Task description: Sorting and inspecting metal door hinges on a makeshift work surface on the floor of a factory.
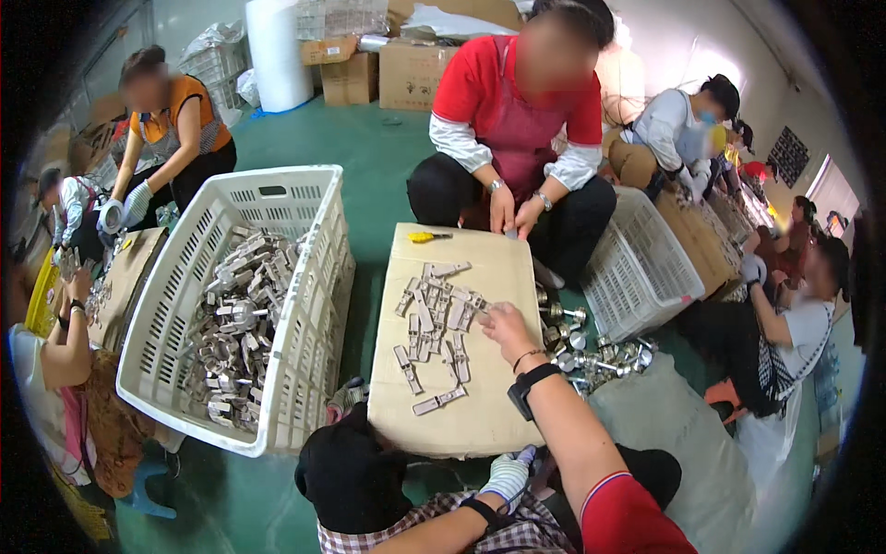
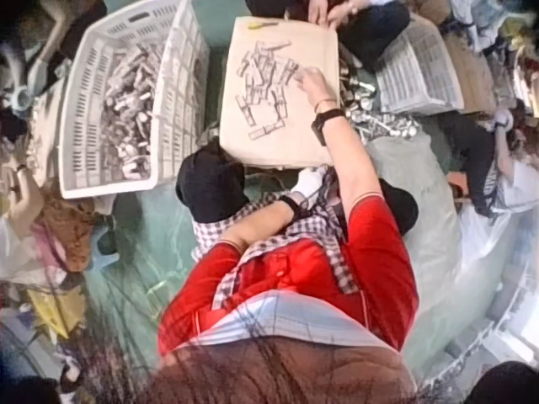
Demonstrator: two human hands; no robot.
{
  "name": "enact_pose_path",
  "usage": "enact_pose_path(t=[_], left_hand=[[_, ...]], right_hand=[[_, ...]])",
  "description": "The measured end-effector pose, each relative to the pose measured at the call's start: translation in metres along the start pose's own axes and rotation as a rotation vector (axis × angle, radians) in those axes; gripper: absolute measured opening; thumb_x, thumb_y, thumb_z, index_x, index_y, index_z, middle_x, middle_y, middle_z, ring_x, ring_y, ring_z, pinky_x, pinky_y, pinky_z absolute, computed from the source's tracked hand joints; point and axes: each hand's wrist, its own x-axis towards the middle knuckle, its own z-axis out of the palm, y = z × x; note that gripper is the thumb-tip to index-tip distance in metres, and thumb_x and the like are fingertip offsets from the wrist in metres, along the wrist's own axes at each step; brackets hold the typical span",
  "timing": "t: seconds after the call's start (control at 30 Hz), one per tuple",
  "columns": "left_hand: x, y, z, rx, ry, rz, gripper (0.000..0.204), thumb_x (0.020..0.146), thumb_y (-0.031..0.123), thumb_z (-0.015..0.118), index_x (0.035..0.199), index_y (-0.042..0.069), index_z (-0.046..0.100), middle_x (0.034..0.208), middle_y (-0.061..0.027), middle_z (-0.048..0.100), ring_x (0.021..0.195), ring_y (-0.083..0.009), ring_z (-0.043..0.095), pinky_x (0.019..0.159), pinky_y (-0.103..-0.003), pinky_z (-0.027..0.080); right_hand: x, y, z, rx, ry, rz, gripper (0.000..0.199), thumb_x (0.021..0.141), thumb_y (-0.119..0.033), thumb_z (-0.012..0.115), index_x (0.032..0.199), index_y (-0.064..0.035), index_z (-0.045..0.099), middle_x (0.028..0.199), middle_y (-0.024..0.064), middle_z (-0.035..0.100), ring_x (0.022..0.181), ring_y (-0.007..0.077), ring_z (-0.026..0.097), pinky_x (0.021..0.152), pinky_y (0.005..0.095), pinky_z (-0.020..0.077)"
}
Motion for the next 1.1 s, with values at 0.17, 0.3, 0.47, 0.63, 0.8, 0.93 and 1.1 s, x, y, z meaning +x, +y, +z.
enact_pose_path(t=[0.17, 0.3, 0.47, 0.63, 0.8, 0.93, 1.1], left_hand=[[0.001, -0.007, 0.014, -0.081, 0.012, 0.205, 0.021, 0.088, 0.021, 0.059, 0.094, 0.001, 0.062, 0.075, -0.0043, 0.062, 0.061, -0.0129, 0.052, 0.058, -0.028, 0.043], [0.002, -0.011, 0.013, -0.235, -0.020, 0.148, 0.025, 0.089, 0.025, 0.059, 0.098, 0.002, 0.062, 0.082, -0.0022, 0.062, 0.068, -0.0120, 0.050, 0.066, -0.028, 0.043], [0.020, -0.028, 0.007, -0.262, -0.073, 0.145, 0.019, 0.091, 0.023, 0.056, 0.091, 0.004, 0.059, 0.070, -0.0011, 0.058, 0.061, -0.0123, 0.049, 0.061, -0.028, 0.041], [0.018, -0.029, 0.017, -0.254, -0.058, 0.140, 0.022, 0.091, 0.026, 0.056, 0.088, 0.004, 0.060, 0.070, -0.0018, 0.058, 0.061, -0.0123, 0.050, 0.059, -0.027, 0.041], [0.019, -0.033, 0.018, -0.236, -0.064, 0.143, 0.023, 0.092, 0.026, 0.053, 0.091, 0.004, 0.060, 0.072, -0.0012, 0.059, 0.063, -0.0119, 0.048, 0.062, -0.026, 0.040], [0.017, -0.032, 0.021, -0.147, 0.003, 0.155, 0.024, 0.092, 0.027, 0.054, 0.089, 0.004, 0.061, 0.073, -0.0007, 0.059, 0.064, -0.0108, 0.047, 0.063, -0.026, 0.040], [0.017, -0.033, 0.020, -0.106, 0.030, 0.189, 0.030, 0.091, 0.031, 0.056, 0.085, 0.001, 0.058, 0.068, -0.0032, 0.060, 0.059, -0.0114, 0.051, 0.059, -0.026, 0.043]], right_hand=[[-0.039, -0.030, -0.092, 0.076, -0.102, -0.048, 0.016, 0.088, -0.009, 0.054, 0.099, 0.0020, 0.054, 0.081, 0.0093, 0.060, 0.064, 0.0135, 0.056, 0.059, 0.0271, 0.0498], [-0.120, -0.085, -0.134, 0.033, -0.202, -0.036, 0.022, 0.088, -0.009, 0.056, 0.107, 0.0016, 0.054, 0.081, 0.0089, 0.060, 0.063, 0.0118, 0.055, 0.059, 0.0233, 0.0485], [-0.175, -0.065, -0.173, -0.079, -0.132, 0.023, 0.019, 0.089, -0.010, 0.055, 0.105, -0.0003, 0.055, 0.082, 0.0089, 0.061, 0.065, 0.0127, 0.056, 0.062, 0.0244, 0.0492], [-0.189, -0.008, -0.189, 0.058, -0.068, 0.125, 0.014, 0.088, -0.013, 0.056, 0.099, -0.0033, 0.055, 0.084, 0.0080, 0.061, 0.074, 0.0134, 0.059, 0.069, 0.0260, 0.0503], [-0.172, 0.006, -0.180, -0.023, -0.045, 0.202, 0.017, 0.087, -0.017, 0.058, 0.099, -0.0047, 0.056, 0.085, 0.0027, 0.060, 0.075, 0.0123, 0.059, 0.070, 0.0262, 0.0501], [-0.157, 0.023, -0.181, -0.154, -0.128, 0.224, 0.016, 0.087, -0.018, 0.058, 0.097, -0.0053, 0.058, 0.086, 0.0015, 0.060, 0.074, 0.0116, 0.058, 0.066, 0.0269, 0.0476], [-0.153, 0.029, -0.173, -0.299, -0.115, 0.298, 0.014, 0.089, -0.018, 0.056, 0.095, -0.0061, 0.058, 0.092, 0.0029, 0.061, 0.081, 0.0151, 0.059, 0.073, 0.0316, 0.0458]])
